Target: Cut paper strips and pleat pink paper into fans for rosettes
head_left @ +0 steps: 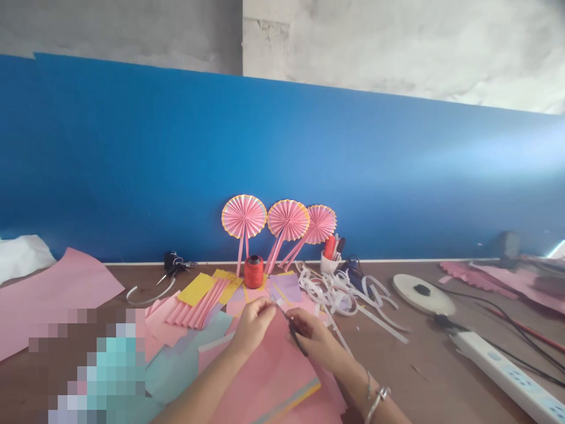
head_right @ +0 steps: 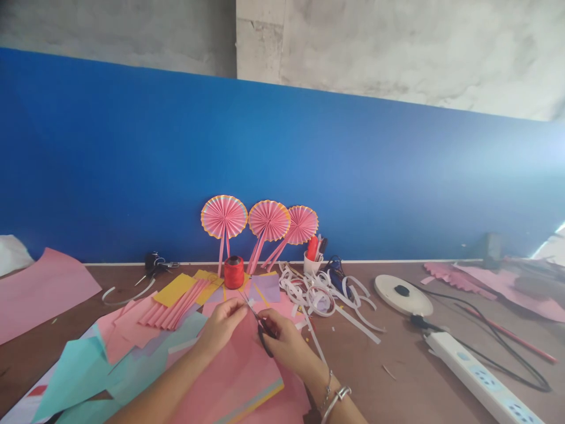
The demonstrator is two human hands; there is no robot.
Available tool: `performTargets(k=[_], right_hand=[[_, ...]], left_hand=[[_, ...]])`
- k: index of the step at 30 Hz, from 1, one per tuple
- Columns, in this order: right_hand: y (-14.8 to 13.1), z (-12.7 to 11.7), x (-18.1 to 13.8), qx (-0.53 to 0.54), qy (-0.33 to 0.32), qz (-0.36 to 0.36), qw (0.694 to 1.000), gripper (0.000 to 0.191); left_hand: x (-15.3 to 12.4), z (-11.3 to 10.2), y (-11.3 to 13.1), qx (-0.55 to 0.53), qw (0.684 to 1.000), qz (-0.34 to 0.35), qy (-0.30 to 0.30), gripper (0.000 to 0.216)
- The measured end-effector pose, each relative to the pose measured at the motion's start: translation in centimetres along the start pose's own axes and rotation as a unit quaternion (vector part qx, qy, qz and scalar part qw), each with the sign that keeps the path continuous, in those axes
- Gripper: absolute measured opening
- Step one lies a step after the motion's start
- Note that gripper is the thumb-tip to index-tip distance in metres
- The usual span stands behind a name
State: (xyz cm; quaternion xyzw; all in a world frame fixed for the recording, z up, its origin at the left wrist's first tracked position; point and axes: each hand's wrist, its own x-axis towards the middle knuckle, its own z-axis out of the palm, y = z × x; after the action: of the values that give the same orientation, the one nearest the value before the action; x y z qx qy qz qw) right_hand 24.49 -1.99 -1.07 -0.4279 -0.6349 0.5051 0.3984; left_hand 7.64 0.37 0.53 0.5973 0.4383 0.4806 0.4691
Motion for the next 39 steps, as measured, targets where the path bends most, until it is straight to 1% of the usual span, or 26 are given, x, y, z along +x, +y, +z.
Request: performTargets(k=[6,12,14,17,19,21,23,24,25,27,29,33,37,39], right_hand=[[0.6,-0.1,0.2,0.003,0.000,-0.004,1.000,0.020],[0.2,0.0,0.3,0.008,0.012,0.005,1.000,0.022],[0.3,-0.3,0.4,-0.006,0.040,0.005,0.999,0.027],[0.9,-1.4,0.7,-0.059,0.128,0.007,0.990,0.034],[1.3,-2.3,0.7,-0.143,0.183,0.029,0.972,0.030],[1.6,-3.0,0.7,-0.263,0.215,0.041,0.940,0.019],[1.7,-3.3,0.6,-0.369,0.222,0.034,0.902,0.011],[1.7,-3.3,0.6,-0.406,0.222,0.031,0.886,0.010],[1.7,-3.2,0.5,-0.431,0.220,0.031,0.874,0.011],[1.5,-3.0,0.4,-0.454,0.210,0.045,0.865,0.015],[1.3,-2.8,0.4,-0.447,0.194,0.076,0.870,0.016],[1.0,-2.8,0.5,-0.397,0.172,0.142,0.890,0.015],[1.0,-3.1,0.4,-0.350,0.180,0.154,0.906,0.022],[0.9,-3.1,0.3,-0.343,0.194,0.136,0.909,0.016]], left_hand=[[0.1,-0.1,-0.2,0.006,1.000,0.000,-0.002,0.024],[0.3,-0.2,-0.6,0.011,1.000,-0.002,-0.006,0.028],[0.2,-0.2,-0.5,0.013,1.000,-0.006,-0.006,0.029],[0.1,-0.2,-0.1,0.015,1.000,-0.011,-0.006,0.032],[-0.1,-0.1,0.1,0.017,1.000,-0.012,-0.009,0.033],[-0.2,-0.1,0.3,0.017,1.000,-0.012,-0.013,0.033],[-0.2,0.0,0.3,0.017,1.000,-0.010,-0.017,0.030],[-0.2,0.1,0.2,0.018,1.000,-0.009,-0.019,0.029],[-0.2,0.1,0.1,0.018,1.000,-0.008,-0.020,0.028],[-0.2,0.2,-0.2,0.020,1.000,-0.006,-0.023,0.027],[-0.2,0.3,-0.4,0.023,0.999,-0.006,-0.026,0.026],[-0.2,0.4,-0.6,0.026,0.999,-0.007,-0.031,0.025],[-0.1,0.4,-0.8,0.027,0.999,-0.009,-0.030,0.024],[-0.1,0.3,-0.9,0.028,0.999,-0.009,-0.028,0.024]])
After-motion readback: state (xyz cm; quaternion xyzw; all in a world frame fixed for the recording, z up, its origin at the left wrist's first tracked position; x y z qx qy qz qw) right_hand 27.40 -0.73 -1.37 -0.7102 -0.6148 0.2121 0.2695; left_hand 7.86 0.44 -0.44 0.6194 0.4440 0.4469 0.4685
